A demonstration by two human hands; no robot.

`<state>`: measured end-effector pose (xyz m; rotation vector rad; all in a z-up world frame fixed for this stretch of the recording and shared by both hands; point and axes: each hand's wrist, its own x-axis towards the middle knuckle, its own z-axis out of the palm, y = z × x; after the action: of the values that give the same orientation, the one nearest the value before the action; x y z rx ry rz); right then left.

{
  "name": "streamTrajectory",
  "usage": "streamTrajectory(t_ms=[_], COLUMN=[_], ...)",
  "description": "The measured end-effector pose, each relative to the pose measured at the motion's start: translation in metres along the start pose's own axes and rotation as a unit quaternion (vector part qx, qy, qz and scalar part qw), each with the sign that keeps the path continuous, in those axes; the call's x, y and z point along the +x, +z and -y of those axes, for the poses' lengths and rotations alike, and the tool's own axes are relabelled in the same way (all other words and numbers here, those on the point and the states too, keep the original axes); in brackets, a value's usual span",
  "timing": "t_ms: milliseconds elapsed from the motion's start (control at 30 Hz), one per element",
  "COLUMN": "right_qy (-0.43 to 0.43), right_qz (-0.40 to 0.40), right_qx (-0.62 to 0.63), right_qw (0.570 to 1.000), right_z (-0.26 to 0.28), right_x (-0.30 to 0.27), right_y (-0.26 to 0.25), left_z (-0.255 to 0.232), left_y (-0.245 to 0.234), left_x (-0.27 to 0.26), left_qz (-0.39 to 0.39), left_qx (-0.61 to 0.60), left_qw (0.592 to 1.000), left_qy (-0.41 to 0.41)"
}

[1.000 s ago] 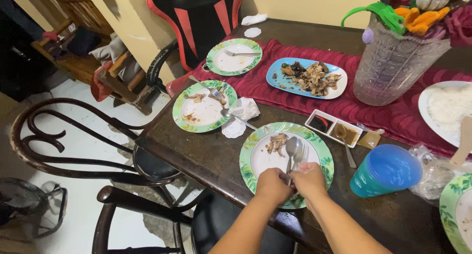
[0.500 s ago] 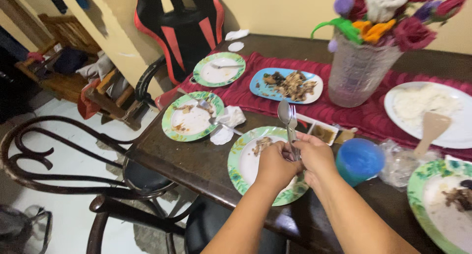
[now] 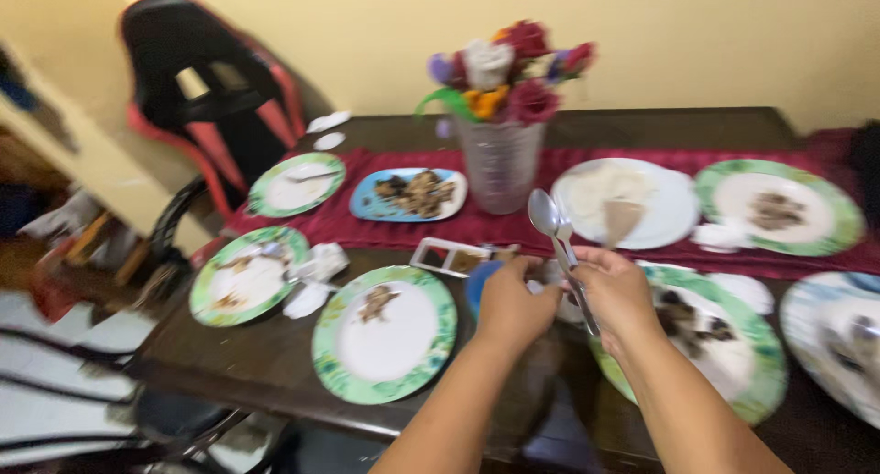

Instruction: The person clears a dining table by stacking used plates, cups, and cutlery. They pour water from a blue cup into a green cup, then gather plates and utensils, stacking them together. The person uses a spoon to scrape remaining food from plates into a larger serving dish before stacking the plates.

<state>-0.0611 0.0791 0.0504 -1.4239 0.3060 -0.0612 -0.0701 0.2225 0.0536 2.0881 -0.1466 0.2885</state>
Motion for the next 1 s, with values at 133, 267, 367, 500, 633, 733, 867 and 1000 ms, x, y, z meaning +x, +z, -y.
streamTrajectory(t_ms=[133, 267, 367, 500, 633, 733, 867, 1000], right_qy=[0.026, 0.026, 0.033, 0.032, 0.051, 0.085, 0.101, 0.139], right_qz=[-0.065, -0.126, -0.164, -0.203, -0.235, -0.249, -0.253, -0.234], right_qx=[-0.003, -0.012, -0.039, -0.084, -0.126, -0.208, -0.379, -0.487], right_qw=[0.998, 0.992, 0.985, 0.975, 0.962, 0.942, 0.885, 0.830], right_z=[-0.008, -0.025, -0.039, -0.064, -0.097, -0.119, -0.127, -0.115], right_x=[0.002, 0.004, 0.003, -0.001, 0.003, 0.007, 0.009, 0.000], right_y=[-0.088, -0.178, -0.246, -0.327, -0.385, -0.408, -0.411, -0.397], left_z=[-0.030, -0.061, -0.080, -0.100, -0.112, -0.115, -0.119, -0.119], left_y=[0.072, 0.137, 0.178, 0.218, 0.249, 0.266, 0.281, 0.292], left_x=[-0.013, -0.031, -0.042, -0.057, -0.068, -0.074, -0.081, -0.087], left_qz=[0.047, 0.118, 0.164, 0.225, 0.256, 0.277, 0.298, 0.313], left_qx=[-0.001, -0.024, 0.001, 0.032, 0.055, 0.060, 0.077, 0.091], left_qw=[0.998, 0.992, 0.985, 0.973, 0.965, 0.958, 0.951, 0.945], left_qy=[0.033, 0.034, 0.048, 0.033, 0.030, 0.031, 0.025, 0.018])
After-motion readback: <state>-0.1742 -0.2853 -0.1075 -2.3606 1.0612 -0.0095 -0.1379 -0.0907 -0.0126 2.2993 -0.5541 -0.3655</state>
